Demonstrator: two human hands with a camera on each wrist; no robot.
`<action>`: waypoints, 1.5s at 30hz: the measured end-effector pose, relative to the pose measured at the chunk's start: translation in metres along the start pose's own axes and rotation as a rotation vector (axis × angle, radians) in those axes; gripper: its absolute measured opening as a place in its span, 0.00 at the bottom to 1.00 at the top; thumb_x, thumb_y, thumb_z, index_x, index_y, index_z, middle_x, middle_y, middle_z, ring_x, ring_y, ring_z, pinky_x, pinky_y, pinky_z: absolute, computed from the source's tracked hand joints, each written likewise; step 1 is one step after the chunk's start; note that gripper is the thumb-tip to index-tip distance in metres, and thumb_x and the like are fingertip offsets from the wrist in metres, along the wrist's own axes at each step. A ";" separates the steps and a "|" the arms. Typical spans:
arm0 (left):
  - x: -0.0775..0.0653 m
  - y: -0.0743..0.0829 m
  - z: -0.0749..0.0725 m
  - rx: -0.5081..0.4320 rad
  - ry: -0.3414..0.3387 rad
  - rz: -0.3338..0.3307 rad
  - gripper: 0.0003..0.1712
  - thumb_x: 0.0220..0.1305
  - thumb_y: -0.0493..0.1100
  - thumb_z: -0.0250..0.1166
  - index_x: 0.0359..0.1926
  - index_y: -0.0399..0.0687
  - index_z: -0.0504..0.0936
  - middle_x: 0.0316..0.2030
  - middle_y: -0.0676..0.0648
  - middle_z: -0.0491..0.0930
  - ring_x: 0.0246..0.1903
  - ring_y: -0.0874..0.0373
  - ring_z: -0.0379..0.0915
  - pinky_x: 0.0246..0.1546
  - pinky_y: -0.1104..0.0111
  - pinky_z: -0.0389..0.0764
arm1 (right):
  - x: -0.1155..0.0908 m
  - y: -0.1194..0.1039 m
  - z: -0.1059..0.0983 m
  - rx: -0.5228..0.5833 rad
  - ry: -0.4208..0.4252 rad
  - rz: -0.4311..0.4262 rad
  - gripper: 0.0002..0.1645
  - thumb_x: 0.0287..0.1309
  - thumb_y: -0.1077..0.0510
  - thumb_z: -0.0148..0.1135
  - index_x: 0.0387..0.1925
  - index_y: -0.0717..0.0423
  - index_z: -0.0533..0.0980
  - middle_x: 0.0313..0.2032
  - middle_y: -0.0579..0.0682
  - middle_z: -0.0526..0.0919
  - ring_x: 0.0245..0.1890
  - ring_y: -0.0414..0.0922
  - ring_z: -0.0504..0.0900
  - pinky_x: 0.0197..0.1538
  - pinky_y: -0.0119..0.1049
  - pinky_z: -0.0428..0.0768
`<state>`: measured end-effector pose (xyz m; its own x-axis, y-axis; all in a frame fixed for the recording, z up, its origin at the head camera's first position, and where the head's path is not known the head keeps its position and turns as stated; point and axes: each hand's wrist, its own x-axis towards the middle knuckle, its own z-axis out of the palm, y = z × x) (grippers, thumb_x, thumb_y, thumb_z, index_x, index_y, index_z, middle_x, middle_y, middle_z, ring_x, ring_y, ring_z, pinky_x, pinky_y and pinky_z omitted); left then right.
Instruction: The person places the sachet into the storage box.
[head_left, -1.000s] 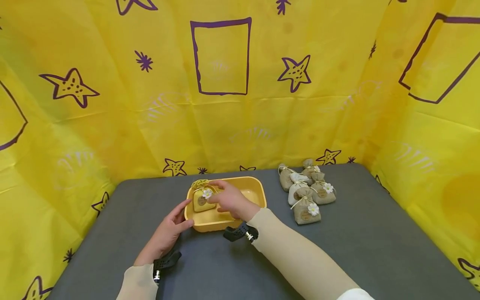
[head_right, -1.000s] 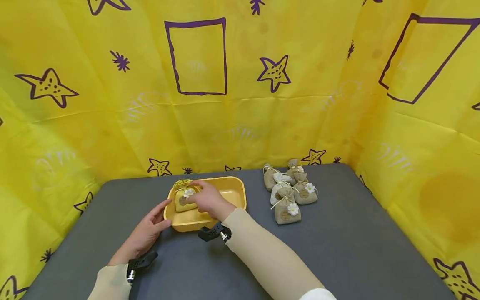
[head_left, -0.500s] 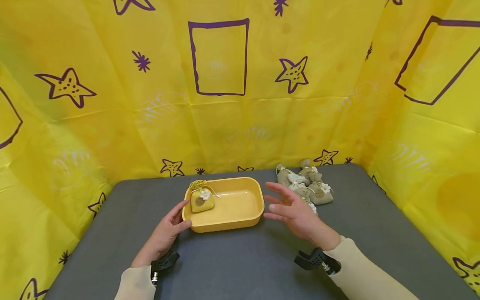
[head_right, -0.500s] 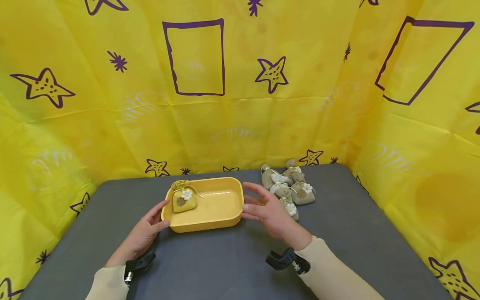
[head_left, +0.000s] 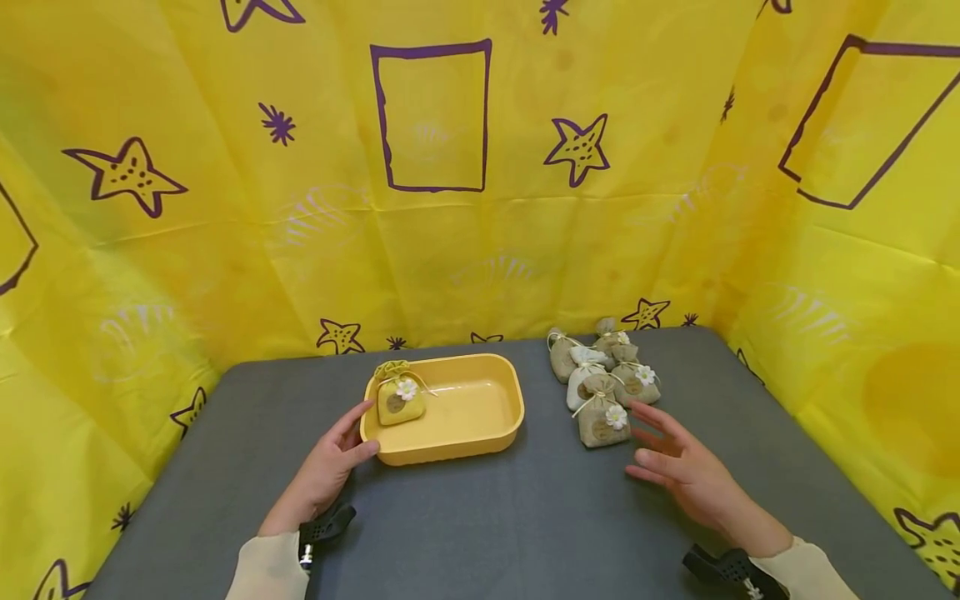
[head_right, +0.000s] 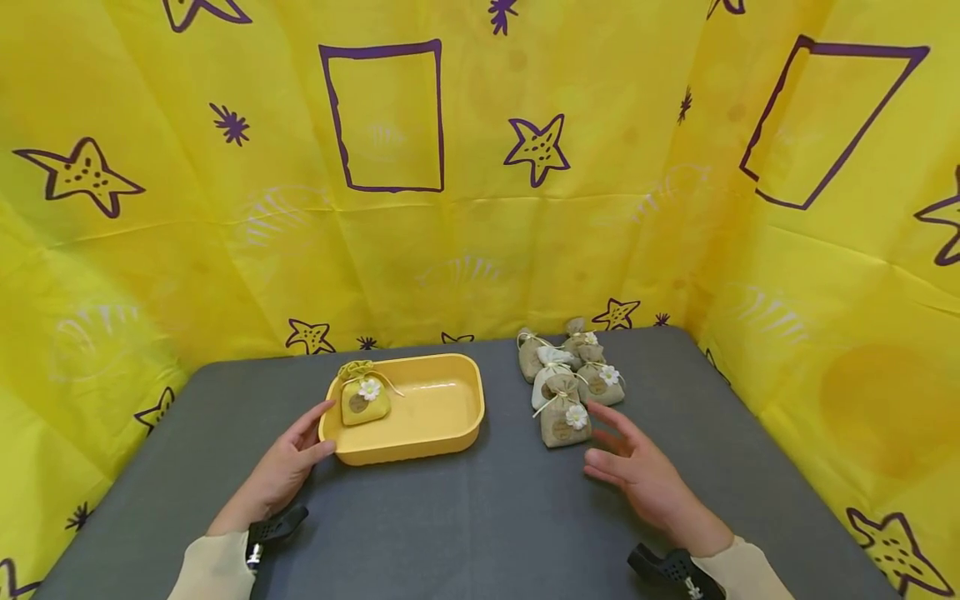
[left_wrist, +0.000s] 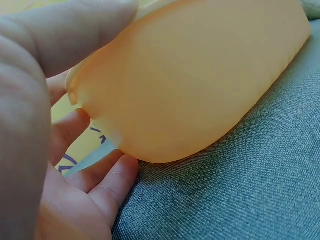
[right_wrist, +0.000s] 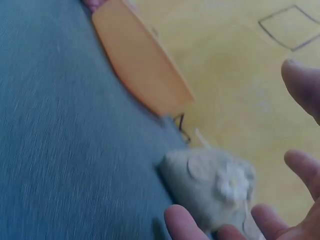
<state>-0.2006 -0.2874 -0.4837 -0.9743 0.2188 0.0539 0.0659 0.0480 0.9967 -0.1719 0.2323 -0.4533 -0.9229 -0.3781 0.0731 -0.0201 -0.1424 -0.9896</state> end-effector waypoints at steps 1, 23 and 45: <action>0.000 0.000 0.000 -0.002 0.000 0.001 0.41 0.71 0.33 0.61 0.78 0.41 0.50 0.77 0.38 0.41 0.74 0.43 0.40 0.57 0.79 0.65 | -0.001 0.002 -0.003 -0.004 0.007 0.008 0.37 0.73 0.66 0.52 0.77 0.53 0.51 0.75 0.62 0.38 0.72 0.65 0.41 0.57 0.51 0.77; -0.002 -0.004 -0.004 -0.003 0.008 -0.005 0.41 0.71 0.32 0.60 0.78 0.42 0.50 0.77 0.38 0.41 0.74 0.42 0.40 0.57 0.79 0.65 | 0.047 0.029 -0.034 -0.134 -0.030 0.102 0.45 0.63 0.68 0.65 0.75 0.61 0.52 0.74 0.65 0.46 0.70 0.65 0.52 0.51 0.47 0.81; 0.001 0.002 -0.001 0.017 0.003 -0.031 0.42 0.71 0.35 0.62 0.78 0.43 0.50 0.77 0.39 0.40 0.75 0.44 0.39 0.58 0.78 0.64 | 0.054 0.036 -0.028 -0.467 0.069 -0.015 0.21 0.58 0.62 0.72 0.49 0.58 0.73 0.48 0.59 0.76 0.29 0.50 0.78 0.28 0.47 0.83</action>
<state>-0.2014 -0.2877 -0.4817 -0.9765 0.2143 0.0230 0.0392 0.0716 0.9967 -0.2329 0.2323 -0.4888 -0.9443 -0.3148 0.0955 -0.1901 0.2851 -0.9395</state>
